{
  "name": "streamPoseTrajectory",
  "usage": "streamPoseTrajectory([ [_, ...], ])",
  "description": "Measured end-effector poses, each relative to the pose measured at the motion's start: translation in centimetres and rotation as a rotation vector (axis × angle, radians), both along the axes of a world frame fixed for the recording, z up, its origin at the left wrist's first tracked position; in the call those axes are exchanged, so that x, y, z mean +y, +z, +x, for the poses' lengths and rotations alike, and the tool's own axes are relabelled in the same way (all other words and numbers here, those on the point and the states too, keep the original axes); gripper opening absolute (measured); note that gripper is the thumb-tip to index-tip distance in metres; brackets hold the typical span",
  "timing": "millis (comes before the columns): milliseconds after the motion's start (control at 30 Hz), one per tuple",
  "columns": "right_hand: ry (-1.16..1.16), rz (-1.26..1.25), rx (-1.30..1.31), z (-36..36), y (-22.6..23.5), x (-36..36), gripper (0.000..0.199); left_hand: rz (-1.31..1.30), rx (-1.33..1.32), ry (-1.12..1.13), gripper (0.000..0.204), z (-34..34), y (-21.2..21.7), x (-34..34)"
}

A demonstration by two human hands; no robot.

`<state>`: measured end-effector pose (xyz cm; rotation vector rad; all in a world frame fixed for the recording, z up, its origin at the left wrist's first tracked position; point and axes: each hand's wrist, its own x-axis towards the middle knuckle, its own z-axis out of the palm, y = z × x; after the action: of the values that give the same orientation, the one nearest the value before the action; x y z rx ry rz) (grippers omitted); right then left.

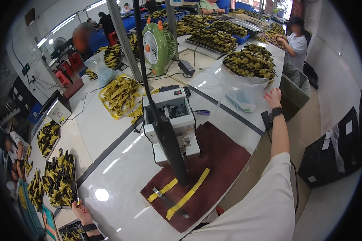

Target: Assembling and inspecting plastic toy motorcycle parts using hand tools and a small press.

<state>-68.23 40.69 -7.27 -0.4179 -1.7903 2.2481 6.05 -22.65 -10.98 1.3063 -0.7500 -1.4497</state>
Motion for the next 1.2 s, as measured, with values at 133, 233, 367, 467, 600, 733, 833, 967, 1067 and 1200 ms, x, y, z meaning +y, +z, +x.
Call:
streamPoseTrajectory([
  [133,-0.011,0.080,-0.170,-6.2,-4.2,1.4,0.035,0.012,-0.067,-0.030,0.012,1.1,0.1,-0.9],
  [233,0.006,0.180,-0.175,-7.3,-4.8,1.2,0.028,-0.026,-0.200,-0.146,0.006,1.6,-1.4,-3.4],
  [367,0.154,0.133,-0.117,-10.5,-6.7,4.3,0.030,-0.026,-0.225,-0.217,0.009,-0.7,-1.3,-5.8],
  [467,0.202,0.124,-0.125,-9.8,-5.8,3.4,0.030,-0.043,-0.263,-0.243,0.013,-2.8,-0.4,-6.1],
  [600,0.179,0.030,-0.134,-9.5,-5.2,2.9,0.029,0.008,-0.221,-0.213,0.012,-3.5,-0.9,-6.5],
  [733,0.207,0.012,-0.227,-9.0,-4.4,3.4,0.026,-0.012,-0.175,-0.200,0.007,-2.6,-1.5,-6.3],
  [833,0.148,0.147,-0.250,-7.6,-3.8,2.5,0.026,0.015,-0.125,-0.246,0.008,-2.2,-1.2,-4.9],
  [967,0.092,0.269,-0.132,-7.4,-3.7,2.2,0.035,0.058,-0.205,-0.293,0.016,-4.3,2.7,-0.7],
  [1067,0.220,0.213,-0.173,-8.6,-4.6,3.4,0.034,0.065,-0.321,-0.401,0.019,-4.5,4.9,2.5],
  [1200,0.359,0.125,-0.124,-10.8,-6.5,6.7,0.023,-0.001,-0.199,-0.470,0.021,-5.3,5.1,4.8],
])
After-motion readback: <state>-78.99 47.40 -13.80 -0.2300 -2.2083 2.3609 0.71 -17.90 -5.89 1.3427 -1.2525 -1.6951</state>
